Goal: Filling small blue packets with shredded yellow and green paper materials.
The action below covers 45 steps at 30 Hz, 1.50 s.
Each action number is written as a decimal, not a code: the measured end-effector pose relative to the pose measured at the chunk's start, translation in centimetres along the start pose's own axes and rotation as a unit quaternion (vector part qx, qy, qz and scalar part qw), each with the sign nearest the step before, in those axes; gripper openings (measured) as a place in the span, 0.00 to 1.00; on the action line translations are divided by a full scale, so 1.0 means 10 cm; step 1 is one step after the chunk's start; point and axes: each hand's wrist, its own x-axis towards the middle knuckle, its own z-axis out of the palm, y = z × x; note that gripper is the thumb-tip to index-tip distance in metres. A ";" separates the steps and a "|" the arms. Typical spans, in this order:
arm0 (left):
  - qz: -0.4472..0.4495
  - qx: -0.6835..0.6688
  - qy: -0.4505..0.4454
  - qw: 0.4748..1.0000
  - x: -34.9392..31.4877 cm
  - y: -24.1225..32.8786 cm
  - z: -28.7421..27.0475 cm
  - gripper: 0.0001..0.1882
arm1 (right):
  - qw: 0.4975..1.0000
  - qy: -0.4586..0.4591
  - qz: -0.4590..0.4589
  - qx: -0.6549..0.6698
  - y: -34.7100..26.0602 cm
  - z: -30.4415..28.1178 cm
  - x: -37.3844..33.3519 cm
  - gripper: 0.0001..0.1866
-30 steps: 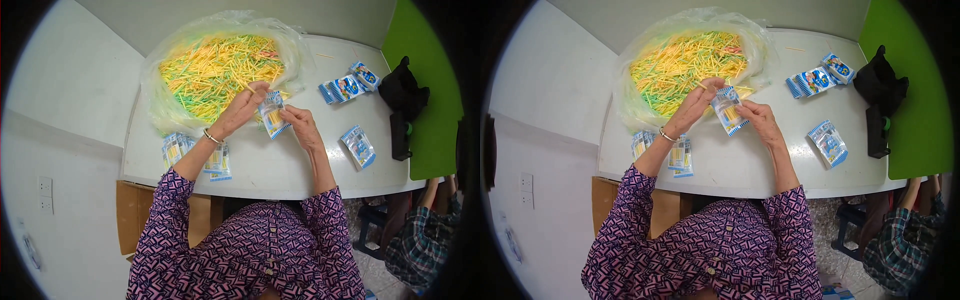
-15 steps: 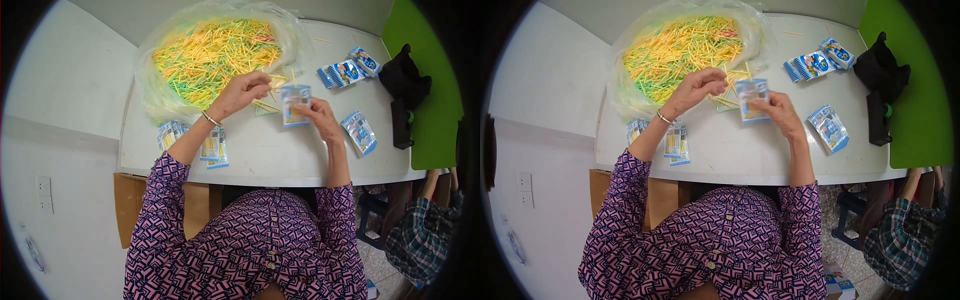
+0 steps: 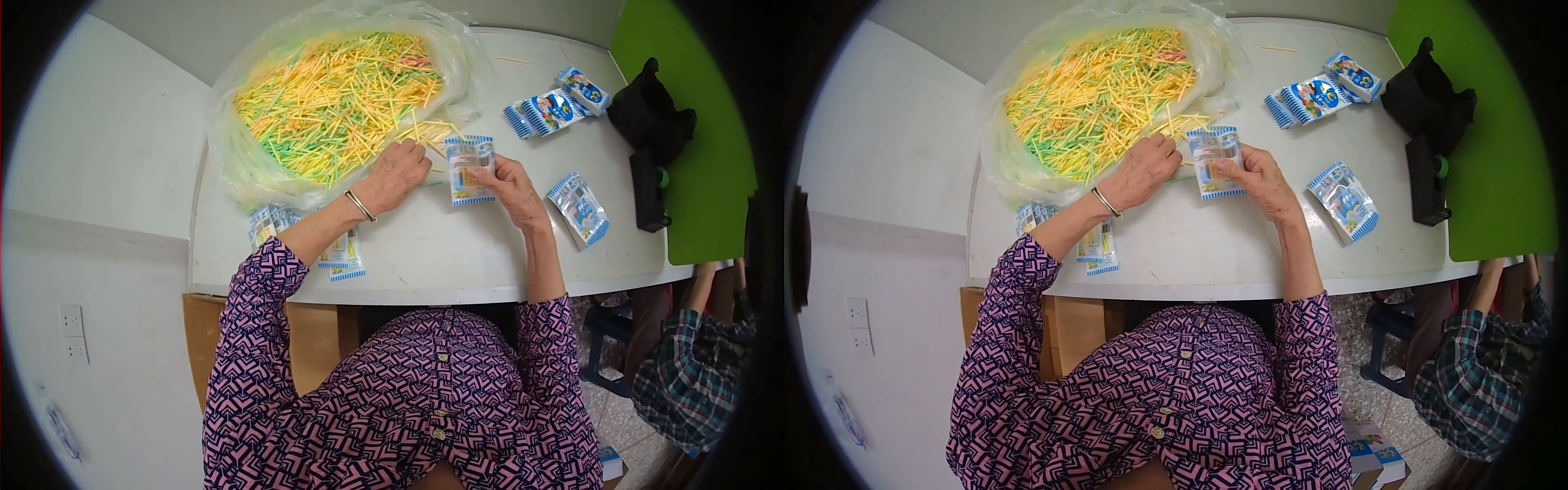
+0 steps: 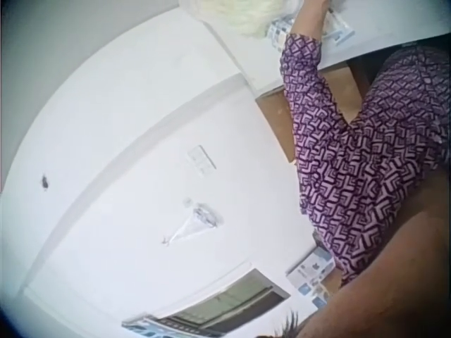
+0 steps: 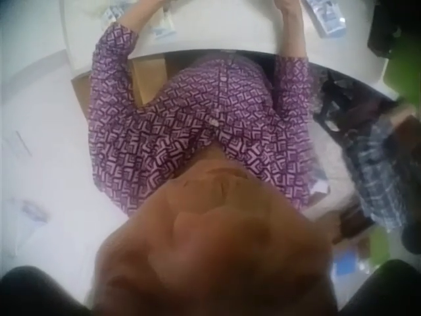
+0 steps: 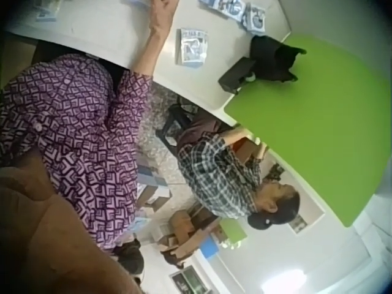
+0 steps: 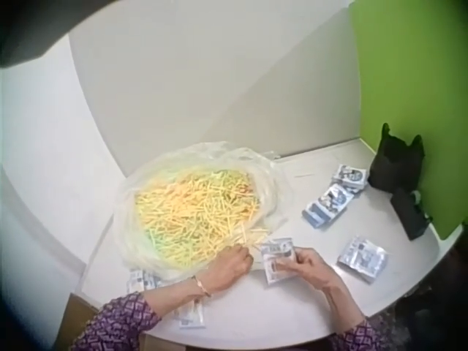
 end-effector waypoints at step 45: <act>-0.265 -0.638 -0.003 0.723 0.18 0.23 -0.51 0.16 | 0.989 -0.101 0.071 0.080 0.09 0.20 -0.02 0.17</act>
